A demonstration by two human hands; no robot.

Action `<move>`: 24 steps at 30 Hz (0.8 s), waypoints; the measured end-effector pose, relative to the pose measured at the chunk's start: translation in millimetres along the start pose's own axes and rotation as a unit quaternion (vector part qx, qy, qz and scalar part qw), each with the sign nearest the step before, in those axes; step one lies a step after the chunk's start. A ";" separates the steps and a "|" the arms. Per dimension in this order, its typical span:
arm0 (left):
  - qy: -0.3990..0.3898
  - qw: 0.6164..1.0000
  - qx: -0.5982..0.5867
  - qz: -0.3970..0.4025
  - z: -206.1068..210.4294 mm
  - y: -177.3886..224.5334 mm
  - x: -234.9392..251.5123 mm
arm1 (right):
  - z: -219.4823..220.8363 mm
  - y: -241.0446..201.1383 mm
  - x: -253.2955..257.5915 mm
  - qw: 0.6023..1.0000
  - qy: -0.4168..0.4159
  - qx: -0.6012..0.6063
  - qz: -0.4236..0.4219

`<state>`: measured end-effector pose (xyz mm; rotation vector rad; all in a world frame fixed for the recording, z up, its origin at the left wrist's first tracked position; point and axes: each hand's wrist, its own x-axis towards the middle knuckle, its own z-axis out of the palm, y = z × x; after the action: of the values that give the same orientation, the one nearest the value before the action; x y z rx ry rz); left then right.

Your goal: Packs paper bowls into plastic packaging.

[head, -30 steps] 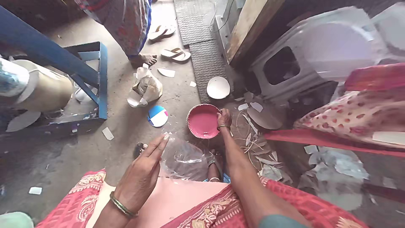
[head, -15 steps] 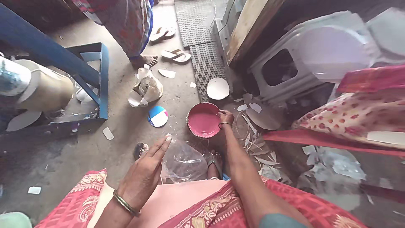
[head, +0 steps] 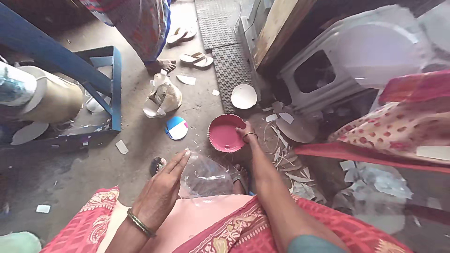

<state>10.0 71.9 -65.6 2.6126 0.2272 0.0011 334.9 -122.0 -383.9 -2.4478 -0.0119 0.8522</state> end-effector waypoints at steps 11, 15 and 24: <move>0.053 0.998 0.005 -0.044 -10.7 3.8 2.6 | -5.7 -12.7 -9.0 0.986 -0.122 0.110 0.029; 0.078 0.996 -0.027 -0.041 -12.9 2.8 5.0 | -20.6 -40.4 -39.0 0.967 -0.160 0.196 0.015; -0.066 0.991 -0.051 -0.103 -29.4 19.2 5.7 | -111.7 -159.0 -103.8 0.945 -0.112 0.079 -0.297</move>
<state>17.4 70.9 -30.7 2.4651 0.4370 -0.2258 342.4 -59.9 -172.6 -2.0057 -0.7012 0.8026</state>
